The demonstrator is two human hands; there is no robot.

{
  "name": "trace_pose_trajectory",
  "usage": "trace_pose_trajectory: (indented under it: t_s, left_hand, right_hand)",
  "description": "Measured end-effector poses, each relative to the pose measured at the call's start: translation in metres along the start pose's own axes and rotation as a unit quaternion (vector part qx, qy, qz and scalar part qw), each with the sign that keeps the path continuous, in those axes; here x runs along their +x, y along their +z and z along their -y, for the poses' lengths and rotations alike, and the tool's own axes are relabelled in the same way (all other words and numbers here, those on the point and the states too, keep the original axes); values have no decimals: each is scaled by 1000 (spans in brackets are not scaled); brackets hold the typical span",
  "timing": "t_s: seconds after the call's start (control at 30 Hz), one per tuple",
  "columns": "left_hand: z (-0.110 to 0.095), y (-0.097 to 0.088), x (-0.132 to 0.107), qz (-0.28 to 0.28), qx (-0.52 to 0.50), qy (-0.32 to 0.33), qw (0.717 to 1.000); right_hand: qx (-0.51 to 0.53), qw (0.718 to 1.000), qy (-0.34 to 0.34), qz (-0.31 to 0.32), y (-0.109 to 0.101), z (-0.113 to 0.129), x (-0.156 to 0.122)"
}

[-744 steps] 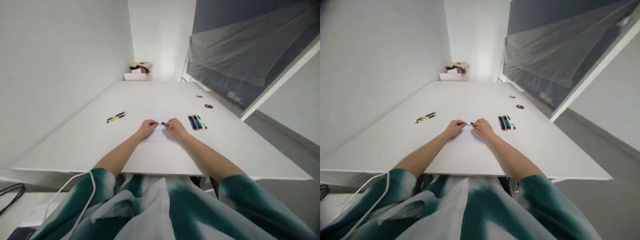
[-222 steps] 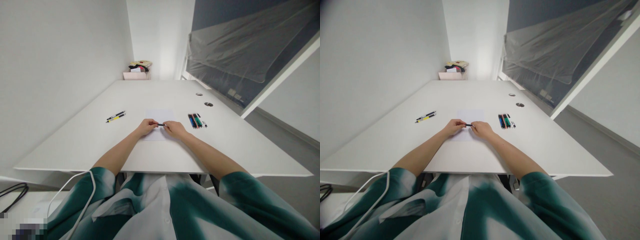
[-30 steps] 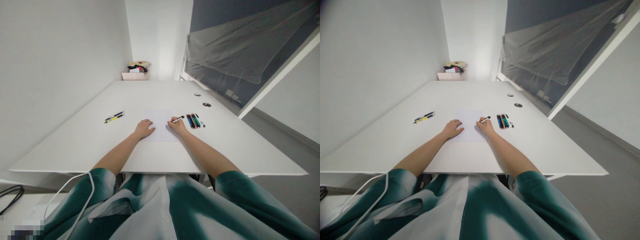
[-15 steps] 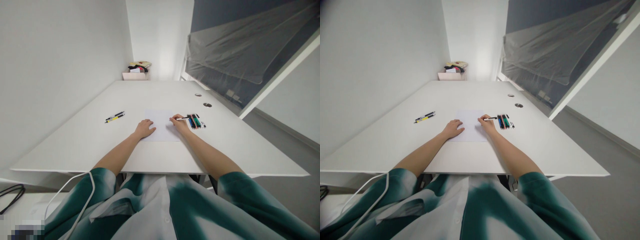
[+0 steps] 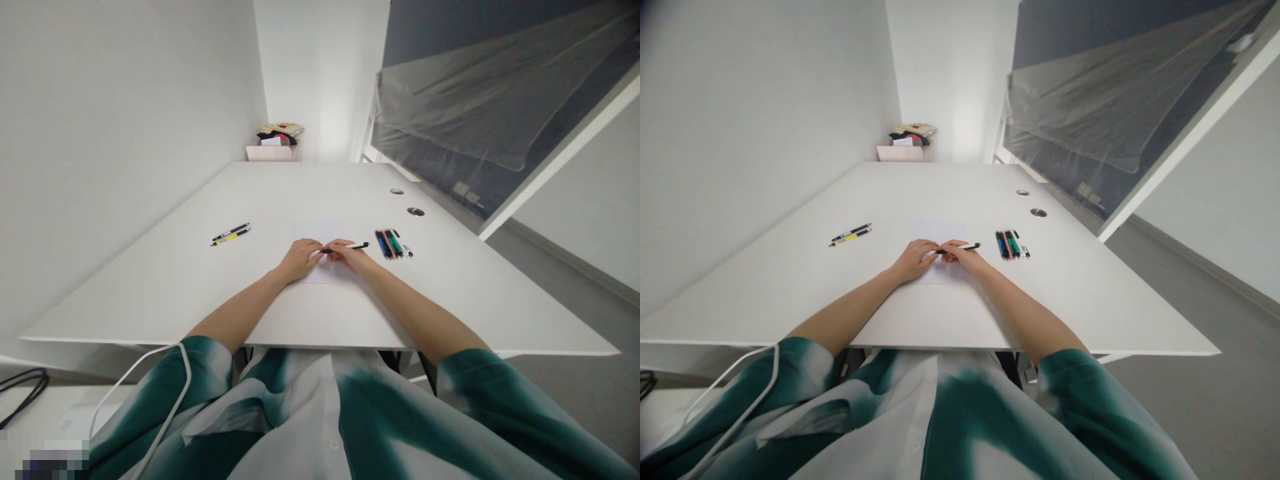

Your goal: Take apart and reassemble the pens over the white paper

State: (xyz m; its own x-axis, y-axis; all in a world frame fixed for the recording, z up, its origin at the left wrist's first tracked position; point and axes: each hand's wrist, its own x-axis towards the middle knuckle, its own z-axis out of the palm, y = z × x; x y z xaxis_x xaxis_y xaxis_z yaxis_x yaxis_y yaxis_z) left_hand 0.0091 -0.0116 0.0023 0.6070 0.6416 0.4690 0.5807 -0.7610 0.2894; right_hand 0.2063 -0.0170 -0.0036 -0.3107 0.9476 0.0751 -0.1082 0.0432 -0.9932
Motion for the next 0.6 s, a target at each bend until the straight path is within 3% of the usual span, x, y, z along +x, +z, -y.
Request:
trace_pose_trajectory:
  t_s: [0.2, 0.37, 0.6]
  left_hand:
    - [6, -1, 1, -5, 14, -29, 999]
    - [11, -2, 2, -5, 23, -54, 998]
    - [11, -2, 1, -26, 16, -38, 999]
  right_hand:
    - [126, 990, 65, 3, -5, 16, -5]
    - [234, 969, 76, 9, -9, 25, -11]
    - [270, 960, 79, 11, -11, 23, -12]
